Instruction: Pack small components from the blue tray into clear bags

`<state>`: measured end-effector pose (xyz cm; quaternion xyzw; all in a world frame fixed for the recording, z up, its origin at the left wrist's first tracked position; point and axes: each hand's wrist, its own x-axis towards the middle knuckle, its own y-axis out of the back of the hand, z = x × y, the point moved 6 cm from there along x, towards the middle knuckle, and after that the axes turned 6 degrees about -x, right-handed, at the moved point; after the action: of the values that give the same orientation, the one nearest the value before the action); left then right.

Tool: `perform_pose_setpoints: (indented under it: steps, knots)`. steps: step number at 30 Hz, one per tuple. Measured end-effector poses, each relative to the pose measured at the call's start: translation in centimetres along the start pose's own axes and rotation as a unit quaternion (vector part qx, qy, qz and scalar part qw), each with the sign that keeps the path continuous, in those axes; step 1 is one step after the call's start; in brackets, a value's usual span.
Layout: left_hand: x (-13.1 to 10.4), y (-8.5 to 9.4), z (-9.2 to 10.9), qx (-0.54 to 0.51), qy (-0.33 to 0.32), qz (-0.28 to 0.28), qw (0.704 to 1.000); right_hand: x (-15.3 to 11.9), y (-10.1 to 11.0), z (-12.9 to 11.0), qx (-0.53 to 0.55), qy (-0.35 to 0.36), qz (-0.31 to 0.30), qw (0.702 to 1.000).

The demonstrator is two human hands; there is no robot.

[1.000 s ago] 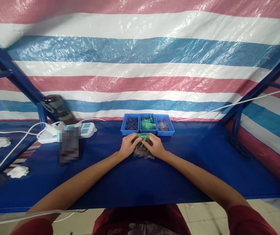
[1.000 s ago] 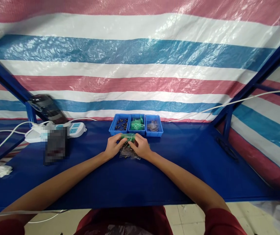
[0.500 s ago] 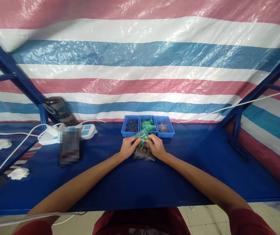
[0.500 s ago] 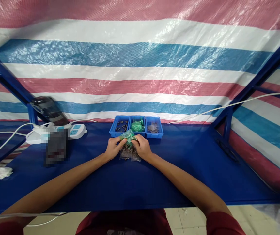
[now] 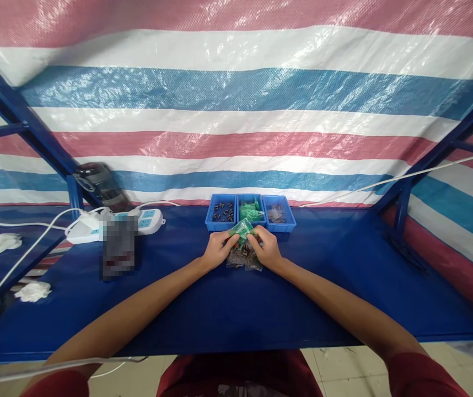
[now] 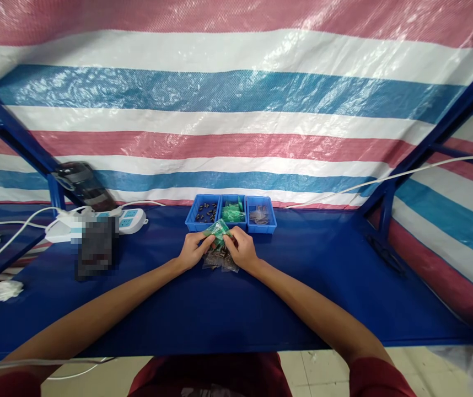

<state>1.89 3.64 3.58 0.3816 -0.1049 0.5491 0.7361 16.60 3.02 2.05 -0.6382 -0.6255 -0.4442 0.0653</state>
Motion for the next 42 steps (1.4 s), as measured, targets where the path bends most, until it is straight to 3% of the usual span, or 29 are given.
perform_pose_setpoints:
  steps: [6,20,34,42]
  knots:
    - [-0.14,0.01,-0.41,-0.008,0.009,0.003,1.0,0.02,-0.21,-0.12,0.012,-0.009,-0.029,0.999]
    - [-0.1,-0.2,0.04,0.002,-0.012,-0.02,1.0,0.02,-0.14,0.06,0.01,-0.009,-0.009,1.0]
    - [-0.18,-0.31,-0.69,-0.024,0.044,0.004,0.999,-0.12,0.22,-0.18,0.002,-0.005,-0.007,1.0]
    - [-0.04,-0.13,-0.53,0.017,0.014,0.005,1.0,0.05,0.14,-0.36,0.004,0.006,0.002,1.0]
